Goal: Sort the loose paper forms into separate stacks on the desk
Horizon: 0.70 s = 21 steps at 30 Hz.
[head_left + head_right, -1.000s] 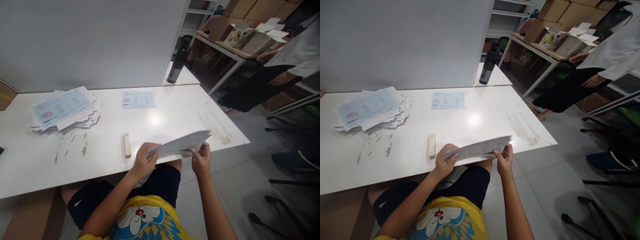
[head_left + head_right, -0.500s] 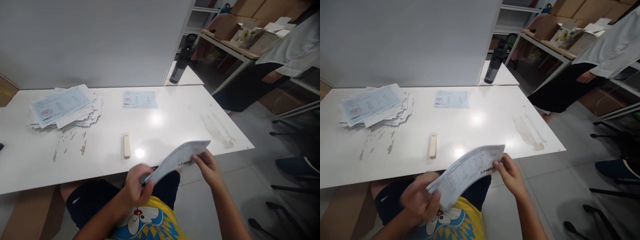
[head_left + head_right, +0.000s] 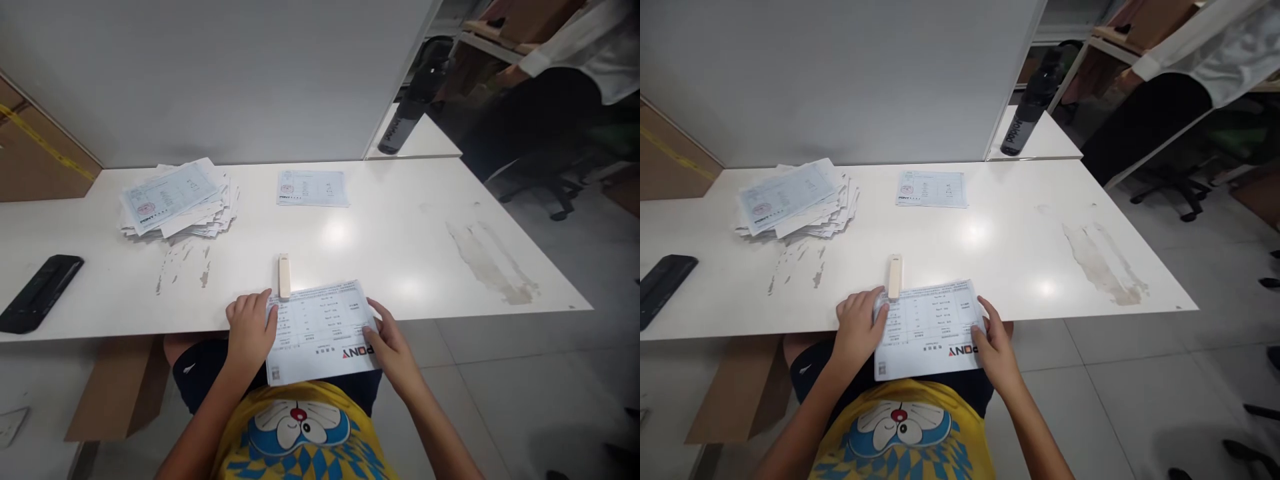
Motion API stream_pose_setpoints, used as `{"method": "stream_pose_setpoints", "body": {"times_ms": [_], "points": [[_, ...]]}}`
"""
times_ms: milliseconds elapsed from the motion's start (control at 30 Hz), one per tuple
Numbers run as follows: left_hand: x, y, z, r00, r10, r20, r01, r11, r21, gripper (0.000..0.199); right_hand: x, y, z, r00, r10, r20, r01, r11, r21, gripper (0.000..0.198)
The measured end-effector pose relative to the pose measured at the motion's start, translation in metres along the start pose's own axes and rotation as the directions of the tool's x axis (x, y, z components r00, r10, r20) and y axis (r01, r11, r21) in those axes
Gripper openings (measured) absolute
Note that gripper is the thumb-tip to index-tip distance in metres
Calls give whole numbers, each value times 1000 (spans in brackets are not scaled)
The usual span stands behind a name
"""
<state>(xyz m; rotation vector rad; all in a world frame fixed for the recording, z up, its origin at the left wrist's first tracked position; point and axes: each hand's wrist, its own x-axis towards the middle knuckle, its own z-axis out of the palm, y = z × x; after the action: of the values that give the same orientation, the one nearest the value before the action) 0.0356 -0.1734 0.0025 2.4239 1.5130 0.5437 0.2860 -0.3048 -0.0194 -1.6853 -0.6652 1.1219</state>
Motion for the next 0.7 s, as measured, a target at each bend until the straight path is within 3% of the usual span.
{"method": "stream_pose_setpoints", "body": {"times_ms": [67, 133, 233, 333, 700], "points": [[5, 3, 3, 998, 41, -48, -40, 999, 20, 35, 1, 0, -7, 999, -13, -36, 12, 1000, -18, 73], [7, 5, 6, 980, 103, -172, -107, 994, -10, 37, 1, -2, -14, 998, -7, -70, 5, 1000, -24, 74], [5, 2, 8, 892, 311, -328, -350, 935, -64, 47, -3, -8, -20, 993, 16, -115, -16, 1000, 2, 75], [6, -3, 10, 817, 499, -290, -526, 851, -18, 57, -6, -12, -18, 991, 33, -128, -29, 999, 31, 75], [2, 3, 21, 850, 440, -291, -454, 891, 22, 51, -4, -7, -13, 993, 56, -106, -55, 998, 11, 76]]}}
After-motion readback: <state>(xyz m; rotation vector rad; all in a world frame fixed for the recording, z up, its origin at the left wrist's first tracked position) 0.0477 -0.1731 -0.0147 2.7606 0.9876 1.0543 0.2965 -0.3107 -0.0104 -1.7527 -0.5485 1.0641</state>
